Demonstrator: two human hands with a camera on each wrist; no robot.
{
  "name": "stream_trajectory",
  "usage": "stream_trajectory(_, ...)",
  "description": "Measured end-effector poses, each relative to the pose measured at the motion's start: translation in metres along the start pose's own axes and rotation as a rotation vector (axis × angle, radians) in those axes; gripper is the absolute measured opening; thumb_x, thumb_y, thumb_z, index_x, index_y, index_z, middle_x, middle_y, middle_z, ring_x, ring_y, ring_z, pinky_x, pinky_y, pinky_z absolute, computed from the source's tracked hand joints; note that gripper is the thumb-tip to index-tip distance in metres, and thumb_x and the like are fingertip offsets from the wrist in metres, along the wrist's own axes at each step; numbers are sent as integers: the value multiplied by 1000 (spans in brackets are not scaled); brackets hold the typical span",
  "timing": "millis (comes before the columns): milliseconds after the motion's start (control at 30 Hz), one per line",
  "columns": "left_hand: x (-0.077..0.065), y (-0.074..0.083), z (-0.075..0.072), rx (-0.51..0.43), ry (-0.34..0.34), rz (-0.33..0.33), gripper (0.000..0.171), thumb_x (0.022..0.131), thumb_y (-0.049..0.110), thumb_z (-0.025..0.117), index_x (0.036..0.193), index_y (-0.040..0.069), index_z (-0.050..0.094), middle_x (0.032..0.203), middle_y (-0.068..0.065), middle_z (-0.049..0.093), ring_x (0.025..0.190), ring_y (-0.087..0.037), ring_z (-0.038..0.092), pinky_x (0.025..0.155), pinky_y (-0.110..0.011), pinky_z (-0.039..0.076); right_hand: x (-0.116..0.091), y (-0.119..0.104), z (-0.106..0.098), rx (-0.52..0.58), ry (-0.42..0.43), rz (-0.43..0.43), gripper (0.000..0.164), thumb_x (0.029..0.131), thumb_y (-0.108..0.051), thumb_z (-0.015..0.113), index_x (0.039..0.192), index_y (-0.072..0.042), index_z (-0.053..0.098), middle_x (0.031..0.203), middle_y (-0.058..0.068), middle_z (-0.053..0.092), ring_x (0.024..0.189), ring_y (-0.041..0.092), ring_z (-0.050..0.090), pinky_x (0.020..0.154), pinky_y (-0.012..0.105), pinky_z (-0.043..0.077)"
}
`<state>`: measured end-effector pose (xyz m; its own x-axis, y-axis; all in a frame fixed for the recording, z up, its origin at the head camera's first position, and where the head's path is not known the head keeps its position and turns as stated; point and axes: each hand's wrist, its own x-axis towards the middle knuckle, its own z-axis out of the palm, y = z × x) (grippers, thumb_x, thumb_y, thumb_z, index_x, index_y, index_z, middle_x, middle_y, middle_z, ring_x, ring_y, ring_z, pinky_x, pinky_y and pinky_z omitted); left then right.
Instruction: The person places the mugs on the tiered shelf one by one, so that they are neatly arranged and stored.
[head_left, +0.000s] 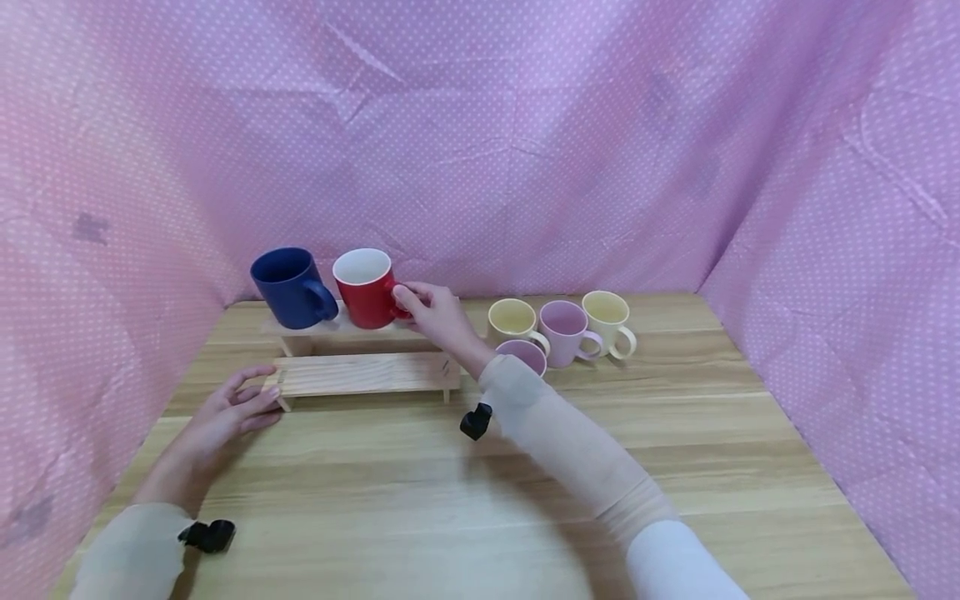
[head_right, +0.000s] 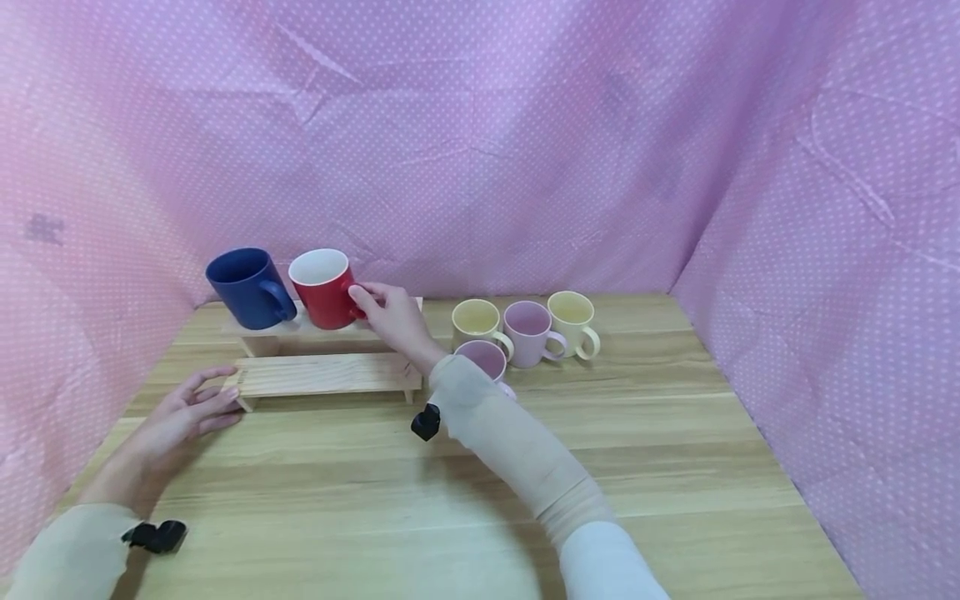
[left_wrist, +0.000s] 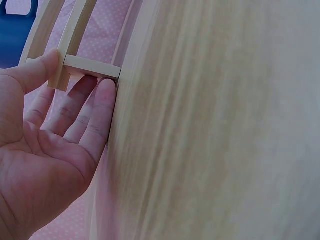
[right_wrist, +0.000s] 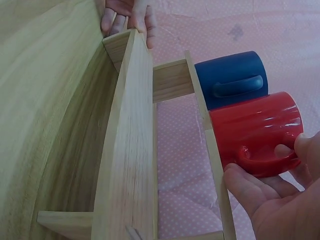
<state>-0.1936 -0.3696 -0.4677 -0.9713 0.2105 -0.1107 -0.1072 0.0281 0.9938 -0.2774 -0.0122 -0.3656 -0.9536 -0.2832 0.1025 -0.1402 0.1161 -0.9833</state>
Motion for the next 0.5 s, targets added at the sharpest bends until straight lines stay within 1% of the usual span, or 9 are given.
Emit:
stream_trajectory(167,-1,0,0,-16,4,-5,44,104,9,60,142,18,41,114,-7,66,104,-18,69,92,-31,60,0,1,0,10,-2,13,41,103,-34,62,134,-6,65,120,15,71,103,28,72,88,40,62)
stream_trajectory(300,-1,1,0,-6,9,-13,45,103,11,61,144,17,40,115,-6,65,104,-17,69,92,-31,60,0,0,-2,38,-17,32,42,103,-35,62,134,-7,65,119,15,70,106,34,70,89,42,62)
stream_trajectory(367,-1,2,0,10,12,-17,46,103,13,61,144,17,40,115,-6,65,104,-16,69,93,-31,59,-1,-1,-3,41,-22,41,42,102,-35,63,134,-8,65,118,14,70,108,34,70,90,42,61)
stream_trajectory(500,-2,3,0,38,15,-20,46,103,15,62,144,17,40,116,-5,64,105,-16,69,93,-31,58,-2,-4,-3,2,-36,39,43,103,-36,62,136,-8,63,120,12,70,108,34,69,88,38,62)
